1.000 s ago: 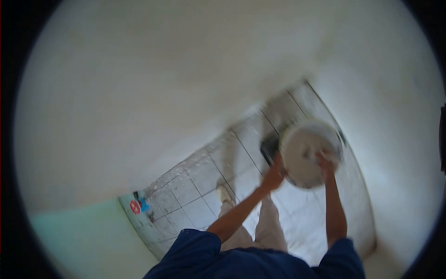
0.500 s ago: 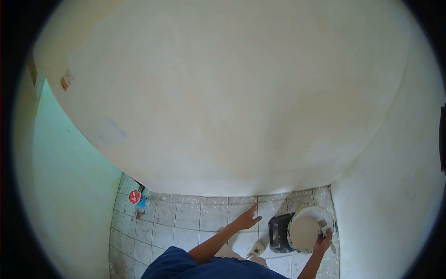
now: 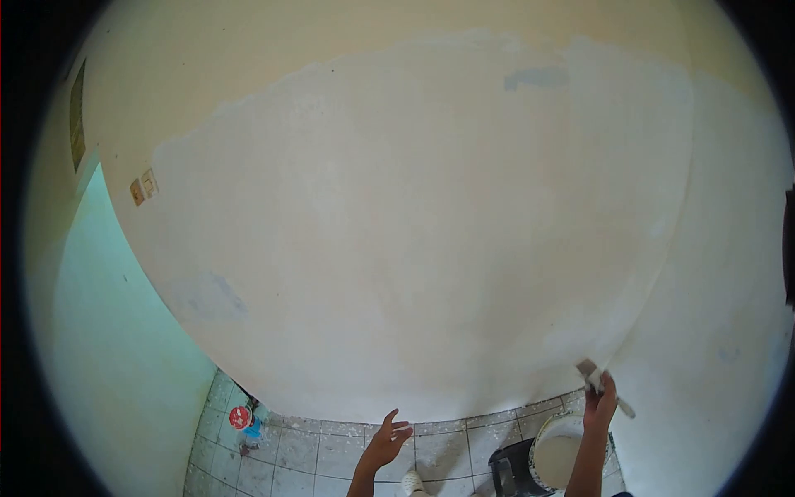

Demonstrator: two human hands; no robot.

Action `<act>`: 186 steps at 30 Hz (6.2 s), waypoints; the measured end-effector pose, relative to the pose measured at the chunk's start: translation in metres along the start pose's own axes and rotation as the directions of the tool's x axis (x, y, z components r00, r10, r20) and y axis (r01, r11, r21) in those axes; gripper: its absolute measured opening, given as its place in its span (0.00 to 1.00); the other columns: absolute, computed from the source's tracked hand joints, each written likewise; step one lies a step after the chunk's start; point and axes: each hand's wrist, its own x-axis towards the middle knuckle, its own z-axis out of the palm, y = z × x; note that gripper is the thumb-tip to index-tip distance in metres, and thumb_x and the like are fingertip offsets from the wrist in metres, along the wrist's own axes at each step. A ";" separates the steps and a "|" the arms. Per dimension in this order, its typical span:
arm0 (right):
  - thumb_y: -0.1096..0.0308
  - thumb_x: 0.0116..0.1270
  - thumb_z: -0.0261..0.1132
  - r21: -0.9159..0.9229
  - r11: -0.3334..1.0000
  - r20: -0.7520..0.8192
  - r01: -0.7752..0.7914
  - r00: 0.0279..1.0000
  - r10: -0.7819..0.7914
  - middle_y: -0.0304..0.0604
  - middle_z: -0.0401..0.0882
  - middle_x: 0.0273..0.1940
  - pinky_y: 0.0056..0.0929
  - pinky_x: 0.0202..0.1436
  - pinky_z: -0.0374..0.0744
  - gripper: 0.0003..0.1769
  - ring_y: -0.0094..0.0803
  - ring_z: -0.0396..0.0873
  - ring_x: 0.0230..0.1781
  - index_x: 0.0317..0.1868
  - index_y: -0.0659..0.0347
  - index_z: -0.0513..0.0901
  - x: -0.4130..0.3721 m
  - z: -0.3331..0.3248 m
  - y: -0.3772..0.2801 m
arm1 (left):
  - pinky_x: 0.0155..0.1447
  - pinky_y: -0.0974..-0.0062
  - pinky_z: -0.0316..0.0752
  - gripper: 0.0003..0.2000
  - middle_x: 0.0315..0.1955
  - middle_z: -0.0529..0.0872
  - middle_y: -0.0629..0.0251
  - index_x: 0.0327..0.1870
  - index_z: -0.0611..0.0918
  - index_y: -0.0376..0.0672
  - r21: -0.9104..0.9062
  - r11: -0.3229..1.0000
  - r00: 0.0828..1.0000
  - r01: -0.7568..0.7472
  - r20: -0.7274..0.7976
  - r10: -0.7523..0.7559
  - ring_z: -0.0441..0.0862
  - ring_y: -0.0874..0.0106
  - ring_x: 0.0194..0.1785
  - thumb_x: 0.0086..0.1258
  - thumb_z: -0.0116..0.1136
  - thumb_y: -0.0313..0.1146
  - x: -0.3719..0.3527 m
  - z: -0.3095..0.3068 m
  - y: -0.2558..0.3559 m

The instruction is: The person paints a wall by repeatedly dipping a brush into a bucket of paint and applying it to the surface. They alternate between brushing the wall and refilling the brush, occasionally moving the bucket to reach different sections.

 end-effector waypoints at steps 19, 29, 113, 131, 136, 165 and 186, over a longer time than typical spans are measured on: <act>0.63 0.66 0.65 0.056 0.894 0.198 0.445 0.873 -0.447 0.39 0.75 0.40 0.29 0.47 0.82 0.12 0.28 0.78 0.42 0.43 0.61 0.77 -0.003 0.273 -0.049 | 0.60 0.67 0.76 0.22 0.55 0.82 0.56 0.66 0.69 0.39 0.189 0.799 0.807 -0.571 0.305 0.505 0.79 0.66 0.60 0.72 0.57 0.32 0.107 -0.124 0.177; 0.68 0.64 0.65 0.044 0.844 0.271 0.534 0.807 -0.525 0.43 0.75 0.41 0.30 0.48 0.84 0.10 0.29 0.79 0.43 0.42 0.64 0.77 0.022 0.343 -0.077 | 0.57 0.68 0.76 0.15 0.51 0.84 0.60 0.56 0.79 0.40 0.270 0.503 0.568 -0.821 0.300 0.766 0.82 0.67 0.54 0.70 0.60 0.32 0.148 -0.107 0.289; 0.64 0.61 0.70 -0.187 0.555 -0.064 0.811 0.553 -0.831 0.40 0.79 0.35 0.28 0.41 0.78 0.21 0.25 0.76 0.36 0.49 0.69 0.79 0.224 0.318 -0.023 | 0.50 0.66 0.78 0.16 0.50 0.85 0.54 0.54 0.81 0.39 0.334 0.832 0.896 -0.442 0.198 0.397 0.83 0.61 0.52 0.69 0.61 0.38 0.246 0.096 0.184; 0.64 0.63 0.69 0.086 0.523 0.206 0.848 0.498 -0.842 0.42 0.79 0.39 0.31 0.43 0.82 0.20 0.25 0.77 0.40 0.50 0.67 0.78 0.173 0.411 -0.137 | 0.48 0.65 0.79 0.17 0.50 0.85 0.54 0.53 0.81 0.39 0.331 0.835 0.898 -0.439 0.151 0.413 0.84 0.60 0.51 0.69 0.61 0.38 0.240 0.096 0.189; 0.61 0.63 0.69 -0.398 0.726 -0.109 0.560 0.757 -0.644 0.38 0.79 0.38 0.23 0.35 0.74 0.18 0.21 0.74 0.35 0.48 0.65 0.80 0.226 0.249 0.079 | 0.49 0.65 0.79 0.17 0.50 0.84 0.53 0.53 0.81 0.39 0.319 0.851 0.908 -0.417 0.104 0.406 0.83 0.60 0.52 0.69 0.61 0.40 0.237 0.082 0.179; 0.68 0.61 0.65 -0.393 0.919 -0.367 0.033 0.911 -0.189 0.46 0.79 0.42 0.31 0.43 0.80 0.16 0.33 0.78 0.37 0.47 0.67 0.78 0.172 0.061 0.250 | 0.51 0.65 0.79 0.17 0.49 0.85 0.54 0.53 0.81 0.39 0.380 0.848 0.923 -0.370 0.047 0.382 0.84 0.62 0.51 0.69 0.61 0.39 0.237 0.076 0.184; 0.69 0.62 0.65 -0.082 0.996 -0.531 -0.030 0.847 -0.018 0.48 0.76 0.46 0.29 0.43 0.87 0.20 0.37 0.80 0.43 0.52 0.69 0.73 -0.011 -0.109 0.079 | 0.48 0.69 0.78 0.16 0.47 0.86 0.55 0.54 0.81 0.39 0.300 0.948 0.986 0.104 -0.154 -0.059 0.84 0.65 0.49 0.71 0.59 0.39 0.075 -0.030 -0.011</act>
